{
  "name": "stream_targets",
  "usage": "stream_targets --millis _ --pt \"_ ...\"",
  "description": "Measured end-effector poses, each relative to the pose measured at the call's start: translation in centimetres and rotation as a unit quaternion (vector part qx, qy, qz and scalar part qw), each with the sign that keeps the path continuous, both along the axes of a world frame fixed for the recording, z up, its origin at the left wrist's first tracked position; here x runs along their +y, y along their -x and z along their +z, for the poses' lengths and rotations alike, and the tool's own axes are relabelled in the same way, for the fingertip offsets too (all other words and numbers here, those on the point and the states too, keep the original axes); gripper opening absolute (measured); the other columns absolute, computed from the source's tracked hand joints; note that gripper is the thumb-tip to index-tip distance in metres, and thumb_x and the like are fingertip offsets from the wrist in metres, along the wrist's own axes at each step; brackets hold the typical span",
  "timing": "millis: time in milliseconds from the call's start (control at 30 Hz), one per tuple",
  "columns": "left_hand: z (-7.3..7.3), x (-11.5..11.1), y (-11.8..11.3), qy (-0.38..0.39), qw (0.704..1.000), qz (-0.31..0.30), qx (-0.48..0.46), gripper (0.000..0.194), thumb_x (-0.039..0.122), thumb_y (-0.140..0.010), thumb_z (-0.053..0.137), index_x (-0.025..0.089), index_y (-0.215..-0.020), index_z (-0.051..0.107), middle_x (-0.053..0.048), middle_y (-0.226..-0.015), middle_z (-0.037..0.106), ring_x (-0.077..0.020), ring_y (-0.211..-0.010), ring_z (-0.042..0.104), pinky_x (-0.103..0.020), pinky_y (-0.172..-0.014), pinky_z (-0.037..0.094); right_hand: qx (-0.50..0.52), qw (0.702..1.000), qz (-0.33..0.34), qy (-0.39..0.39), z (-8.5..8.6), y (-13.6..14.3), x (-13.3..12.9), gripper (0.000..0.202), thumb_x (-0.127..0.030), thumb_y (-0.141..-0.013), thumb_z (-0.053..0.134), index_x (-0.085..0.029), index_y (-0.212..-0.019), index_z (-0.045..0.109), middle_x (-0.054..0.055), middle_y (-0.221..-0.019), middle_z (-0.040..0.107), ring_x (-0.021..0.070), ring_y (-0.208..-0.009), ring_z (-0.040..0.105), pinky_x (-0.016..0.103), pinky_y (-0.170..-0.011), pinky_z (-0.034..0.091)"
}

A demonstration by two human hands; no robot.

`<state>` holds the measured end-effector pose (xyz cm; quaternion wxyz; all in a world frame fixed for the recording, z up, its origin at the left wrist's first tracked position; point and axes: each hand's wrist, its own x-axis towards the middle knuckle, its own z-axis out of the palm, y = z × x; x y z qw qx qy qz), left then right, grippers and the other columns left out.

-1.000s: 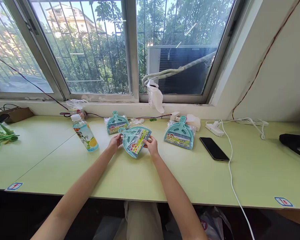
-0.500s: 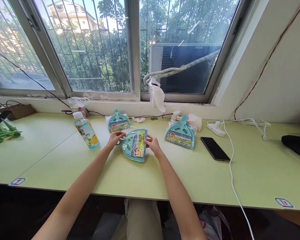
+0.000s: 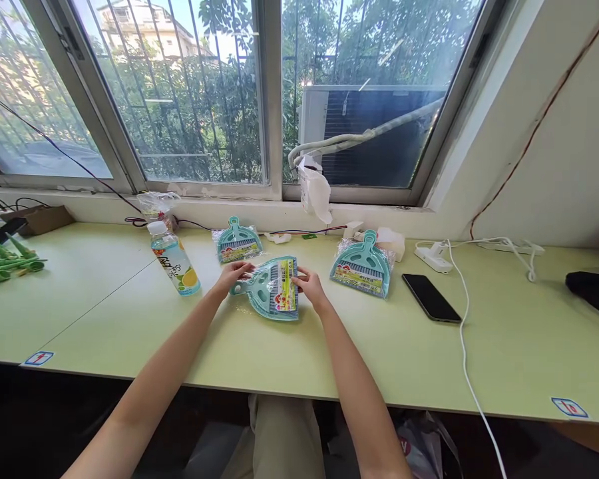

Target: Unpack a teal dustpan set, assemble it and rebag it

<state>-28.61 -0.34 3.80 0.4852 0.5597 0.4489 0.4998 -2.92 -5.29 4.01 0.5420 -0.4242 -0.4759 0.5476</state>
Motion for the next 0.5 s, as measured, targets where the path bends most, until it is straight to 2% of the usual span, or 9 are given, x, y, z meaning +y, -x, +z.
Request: stream_targets --millis 67,133,267,367,433,500 --pt "-0.4 0.4 0.4 0.004 1.000 0.024 -0.015 0.039 0.051 -0.065 0.073 0.013 -0.076 0.068 -0.009 -0.075 0.071 -0.0150 -0.056 0.061 -0.027 -0.056 0.045 -0.002 1.000 -0.002 -0.004 0.1 -0.2 0.2 0.042 -0.019 -0.062 0.075 -0.017 -0.103 0.066 0.003 -0.074 0.074 0.0165 -0.063 0.067 0.026 -0.051 0.054" --pt "-0.8 0.9 1.1 0.006 0.997 0.073 -0.031 0.036 0.047 -0.066 0.072 0.013 -0.075 0.066 -0.009 -0.072 0.070 -0.0140 -0.053 0.060 -0.025 -0.053 0.042 0.002 1.000 -0.020 -0.008 0.0 -0.6 0.5 0.045 -0.019 -0.061 0.076 -0.017 -0.104 0.065 0.003 -0.074 0.074 0.0170 -0.063 0.068 0.027 -0.052 0.054" --pt "-1.4 1.7 2.8 0.014 0.979 0.202 -0.041 0.027 0.040 -0.074 0.063 0.013 -0.077 0.061 -0.009 -0.073 0.070 -0.0125 -0.052 0.060 -0.022 -0.050 0.039 0.030 0.993 -0.113 -0.008 -0.3 -1.8 1.3 0.049 -0.020 -0.061 0.074 -0.015 -0.108 0.062 0.003 -0.070 0.073 0.0177 -0.060 0.067 0.029 -0.052 0.055" --pt "-1.7 2.0 3.5 0.019 0.959 0.282 -0.030 0.019 0.032 -0.081 0.052 0.015 -0.088 0.057 -0.009 -0.080 0.071 -0.0124 -0.053 0.061 -0.022 -0.052 0.040 0.052 0.981 -0.183 -0.028 -0.9 -2.5 1.7 0.052 -0.023 -0.064 0.071 -0.014 -0.114 0.060 0.005 -0.075 0.073 0.0185 -0.062 0.067 0.032 -0.057 0.057" --pt "-1.9 2.1 3.7 0.027 0.950 0.311 -0.015 0.019 0.028 -0.084 0.047 0.016 -0.098 0.053 -0.010 -0.086 0.071 -0.0131 -0.055 0.063 -0.022 -0.052 0.041 0.059 0.972 -0.225 -0.040 -1.2 -2.8 1.8 0.055 -0.025 -0.067 0.068 -0.015 -0.119 0.058 0.005 -0.081 0.073 0.0188 -0.066 0.067 0.033 -0.061 0.057" --pt "-2.1 2.2 3.8 0.027 0.955 0.295 0.002 0.025 0.023 -0.085 0.045 0.018 -0.109 0.047 -0.011 -0.090 0.070 -0.0145 -0.059 0.064 -0.023 -0.053 0.042 0.054 0.963 -0.258 -0.048 -1.4 -2.9 1.9 0.059 -0.028 -0.068 0.067 -0.015 -0.124 0.055 0.007 -0.087 0.072 0.0194 -0.071 0.067 0.033 -0.063 0.057"
